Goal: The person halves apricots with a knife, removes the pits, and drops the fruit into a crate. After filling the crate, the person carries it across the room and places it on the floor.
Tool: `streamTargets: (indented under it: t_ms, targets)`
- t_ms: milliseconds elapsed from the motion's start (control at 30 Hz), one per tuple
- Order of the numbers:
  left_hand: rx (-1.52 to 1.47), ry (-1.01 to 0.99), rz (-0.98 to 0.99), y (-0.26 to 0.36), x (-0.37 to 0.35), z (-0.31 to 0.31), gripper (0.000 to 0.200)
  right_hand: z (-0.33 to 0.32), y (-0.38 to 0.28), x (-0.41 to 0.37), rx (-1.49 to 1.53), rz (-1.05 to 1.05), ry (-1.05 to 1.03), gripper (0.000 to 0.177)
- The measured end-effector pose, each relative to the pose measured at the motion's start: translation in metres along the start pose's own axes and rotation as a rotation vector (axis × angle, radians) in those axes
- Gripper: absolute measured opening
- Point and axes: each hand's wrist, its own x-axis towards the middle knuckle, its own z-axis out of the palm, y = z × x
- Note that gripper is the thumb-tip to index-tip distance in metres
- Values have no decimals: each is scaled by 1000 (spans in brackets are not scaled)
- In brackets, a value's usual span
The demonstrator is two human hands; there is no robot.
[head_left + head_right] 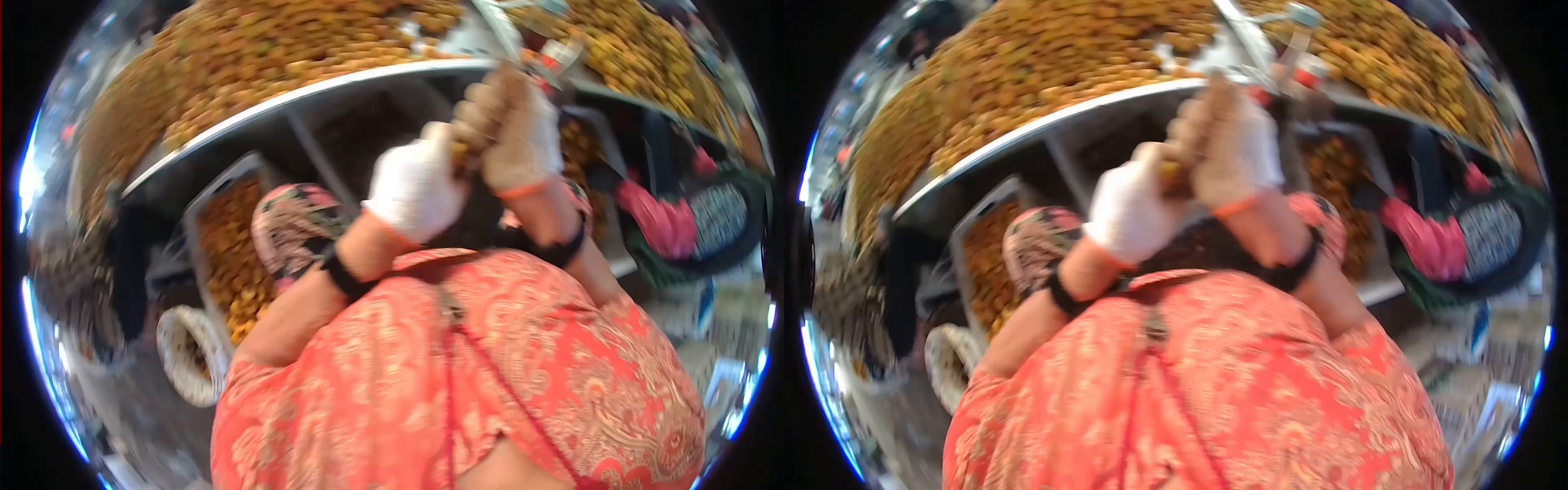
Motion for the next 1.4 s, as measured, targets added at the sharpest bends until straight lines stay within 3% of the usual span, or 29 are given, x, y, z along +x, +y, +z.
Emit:
streamTargets:
  t_ms: [33, 100, 300, 367, 533, 567, 633, 700, 833, 900, 933, 967, 1000, 1033, 1067, 1100, 1233, 1400]
  targets:
    - [-38, 83, 83, -6, 2, 9, 29, 2, -2, 1, -22, -13, 94, 48]
    - [-82, 107, 75, -6, 3, 12, 36, -4, -7, 4, 3, 59, 118, 45]
    - [-152, 63, 143, -7, 9, 8, 33, -2, -12, 4, 81, 53, 183, 42]
    - [-140, 53, 99, -3, 8, 6, 31, -13, -13, 9, 146, 134, 129, 44]
    - [-235, 13, 69, -3, 12, 2, 33, -3, -10, 7, 132, 97, 303, 40]
    - [-587, -116, -242, 4, 9, -7, 33, -3, -9, 7, 136, 89, 305, 40]
    - [-924, -246, -560, 14, 9, -16, 33, -1, -8, 7, 70, 6, 365, 38]
    - [-1249, -86, -719, 19, 9, -17, 31, 1, -7, 4, 105, -20, 336, 38]
    - [-1329, -74, -780, 3, 1, -14, 33, -9, -8, 4, 161, -117, 187, 37]
    - [-1341, -122, -826, -4, 3, -15, 39, -17, -14, -1, -284, -233, -37, 30]
    - [-1376, -109, -894, -6, 4, -14, 41, -18, -21, -6, -440, -161, -56, 18]
    - [-1408, -91, -957, -7, 7, -15, 43, -13, -14, -9, -720, -415, -127, 10]
    - [-1361, 29, -1112, -1, 13, -15, 46, -14, -10, -12, -990, -425, -164, 9]
    - [-1463, 167, -1086, 12, 16, -11, 47, -17, -8, -16, -1249, -440, -220, 13]
    - [-1521, -236, -800, -24, 4, -15, 48, -18, -2, -18, -1310, -459, -248, 17]
    - [-1382, 49, -919, 8, 13, -12, 51, -17, 4, -19, -1362, -482, -283, 21]
    - [-1146, -8, -825, -16, 6, 1, 53, -15, 8, -12, -1578, -628, -330, 30]
    - [-1271, 32, -804, -6, 5, -4, 44, -9, 3, -14, -1525, -591, -453, 28]
